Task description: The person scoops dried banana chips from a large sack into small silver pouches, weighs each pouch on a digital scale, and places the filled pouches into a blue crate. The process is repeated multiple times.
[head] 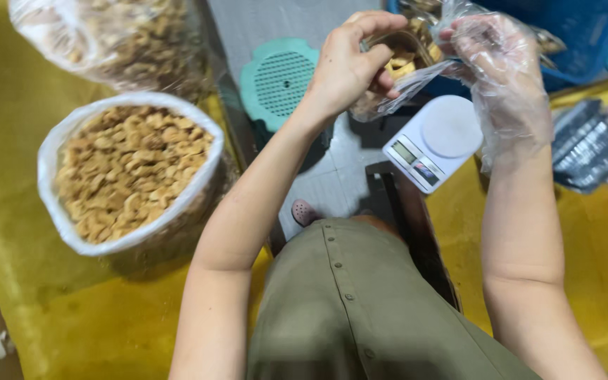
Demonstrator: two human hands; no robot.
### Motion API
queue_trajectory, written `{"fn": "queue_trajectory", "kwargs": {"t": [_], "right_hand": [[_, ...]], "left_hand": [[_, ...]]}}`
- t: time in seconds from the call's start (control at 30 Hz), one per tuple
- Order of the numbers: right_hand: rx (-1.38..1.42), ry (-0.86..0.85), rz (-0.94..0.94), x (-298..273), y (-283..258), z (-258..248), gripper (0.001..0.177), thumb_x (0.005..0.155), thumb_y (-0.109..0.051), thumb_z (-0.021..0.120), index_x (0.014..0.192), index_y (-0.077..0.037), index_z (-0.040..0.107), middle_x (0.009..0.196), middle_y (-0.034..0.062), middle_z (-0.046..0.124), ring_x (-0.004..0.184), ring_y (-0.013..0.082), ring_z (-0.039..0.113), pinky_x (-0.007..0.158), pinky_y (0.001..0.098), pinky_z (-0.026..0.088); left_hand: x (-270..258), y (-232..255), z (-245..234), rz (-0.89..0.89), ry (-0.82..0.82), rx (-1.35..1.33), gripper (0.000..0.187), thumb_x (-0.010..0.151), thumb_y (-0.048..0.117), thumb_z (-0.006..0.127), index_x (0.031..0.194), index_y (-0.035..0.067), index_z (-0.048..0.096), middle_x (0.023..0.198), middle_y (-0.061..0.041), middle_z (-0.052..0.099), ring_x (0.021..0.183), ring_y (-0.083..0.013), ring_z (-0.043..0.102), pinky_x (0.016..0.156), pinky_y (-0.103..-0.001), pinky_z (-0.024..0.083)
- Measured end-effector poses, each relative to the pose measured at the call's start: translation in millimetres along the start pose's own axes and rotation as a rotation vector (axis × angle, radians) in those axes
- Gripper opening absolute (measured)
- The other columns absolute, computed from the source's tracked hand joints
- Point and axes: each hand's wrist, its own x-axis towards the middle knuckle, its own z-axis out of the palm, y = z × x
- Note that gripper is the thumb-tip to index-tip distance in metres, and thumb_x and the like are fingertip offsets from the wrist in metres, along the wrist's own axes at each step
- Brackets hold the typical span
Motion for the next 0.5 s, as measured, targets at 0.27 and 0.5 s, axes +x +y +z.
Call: {"fn": "queue_trajectory", "kwargs": {"t": [0.27,0.5], "right_hand": [[-0.156,0.292,-0.028,-52,15,-121,0.01,0.11,-0.014,0.072,0.117,-0.008,0.069,0.118,0.0055,0.074,0.108,0.0157,0.072,0.09,0.029,0.061],[-0.143,0.412,0.053,-81,37,-156,0.007,0.107,-0.016,0.069,0.113,-0.011,0.07,0.116,-0.0004,0.072,0.107,0.0106,0.068,0.087,0.0277,0.059]], "left_hand": [[49,-106,132,-0.108,-0.044,-0.118,0.039,0.091,-0.009,0.053,0.129,-0.006,0.063,0.128,-0.009,0.053,0.068,-0.0149,0.07,0.062,-0.032,0.072],[59,-169,175,-0.094,-0.012,-0.073,0.039,0.091,-0.01,0.053,0.128,-0.005,0.064,0.139,-0.01,0.053,0.065,-0.0152,0.071,0.058,-0.032,0.07]]}}
